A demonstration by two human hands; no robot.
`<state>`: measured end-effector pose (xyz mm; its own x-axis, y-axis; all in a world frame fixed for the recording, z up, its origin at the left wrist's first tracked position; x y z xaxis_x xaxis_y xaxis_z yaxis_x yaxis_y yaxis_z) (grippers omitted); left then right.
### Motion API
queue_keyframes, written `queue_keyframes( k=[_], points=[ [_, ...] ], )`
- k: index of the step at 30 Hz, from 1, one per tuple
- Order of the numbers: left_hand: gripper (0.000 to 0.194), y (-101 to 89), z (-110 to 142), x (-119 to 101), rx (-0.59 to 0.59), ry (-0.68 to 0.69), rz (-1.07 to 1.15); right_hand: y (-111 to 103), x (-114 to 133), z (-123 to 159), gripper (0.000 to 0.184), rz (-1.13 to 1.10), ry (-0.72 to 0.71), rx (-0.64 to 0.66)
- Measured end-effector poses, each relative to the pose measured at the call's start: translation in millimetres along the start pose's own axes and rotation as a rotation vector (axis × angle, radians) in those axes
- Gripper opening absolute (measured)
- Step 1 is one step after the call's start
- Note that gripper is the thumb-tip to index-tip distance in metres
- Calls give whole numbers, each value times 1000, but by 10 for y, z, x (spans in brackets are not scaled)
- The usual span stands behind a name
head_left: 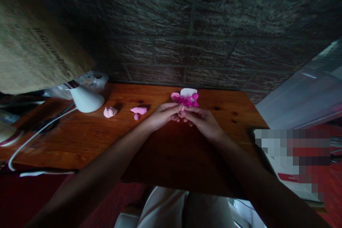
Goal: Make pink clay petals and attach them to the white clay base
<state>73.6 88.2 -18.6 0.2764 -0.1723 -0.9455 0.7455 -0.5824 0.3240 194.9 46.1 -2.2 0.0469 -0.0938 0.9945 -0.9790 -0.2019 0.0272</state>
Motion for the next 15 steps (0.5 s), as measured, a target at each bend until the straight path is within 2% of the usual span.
queue_keyframes(
  k=[3, 15],
  points=[
    [42, 1, 13, 17, -3, -38, 20, 9, -1, 10, 35, -10, 19, -1],
    [29, 28, 45, 3, -44, -136, 40, -10, 14, 14, 31, -3, 2, -49]
  ],
)
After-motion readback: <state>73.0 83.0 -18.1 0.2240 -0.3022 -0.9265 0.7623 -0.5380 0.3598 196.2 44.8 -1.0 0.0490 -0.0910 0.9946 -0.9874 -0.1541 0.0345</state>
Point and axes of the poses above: each hand's wrist, its own z-axis away from the middle knuckle, its own y-axis out of the palm, x = y × z, the point moved 7 cm from there along -z, towards the middle knuckle, and after that the axes turned 1 degree about -y, right-handed, at the moved point
